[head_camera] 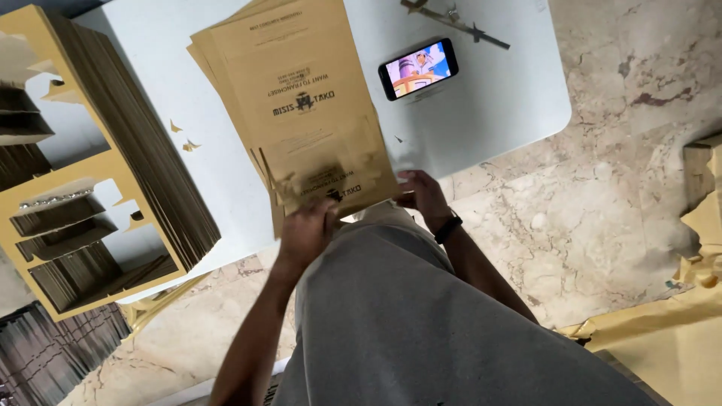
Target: Manually punching out pre-cut shapes from cardboard sheets and stacking the finished products.
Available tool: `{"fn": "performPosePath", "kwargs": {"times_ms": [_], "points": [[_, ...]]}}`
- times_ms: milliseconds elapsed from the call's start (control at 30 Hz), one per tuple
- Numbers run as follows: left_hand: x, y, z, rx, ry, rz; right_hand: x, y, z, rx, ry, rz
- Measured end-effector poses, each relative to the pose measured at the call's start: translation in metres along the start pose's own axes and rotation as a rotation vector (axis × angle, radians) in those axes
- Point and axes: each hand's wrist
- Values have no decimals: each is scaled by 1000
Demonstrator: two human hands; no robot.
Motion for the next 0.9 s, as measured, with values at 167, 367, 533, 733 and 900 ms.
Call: {"fn": "performPosePath", "kwargs": {"times_ms": [167, 367, 533, 733, 900], "points": [[-14, -7, -4, -69, -12, 139, -3, -11, -6, 104, 67, -49], [-20, -8, 6, 39, 152, 123, 15, -12, -18, -31, 196, 81], [-62, 23, -49, 184, 199, 75, 38, -5, -25, 99, 151, -45], [-36, -16, -17, 60, 316, 167, 36, 15, -17, 33, 124, 53], [34, -71, 86, -593, -11, 279, -39, 110, -18, 496, 237, 36]]}}
Point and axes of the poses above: each hand's wrist, its own x-axis towards the middle knuckle, its own z-axis out of the back of the hand, y = z × x, and after that the axes turned 13 degrees about -x, right-handed
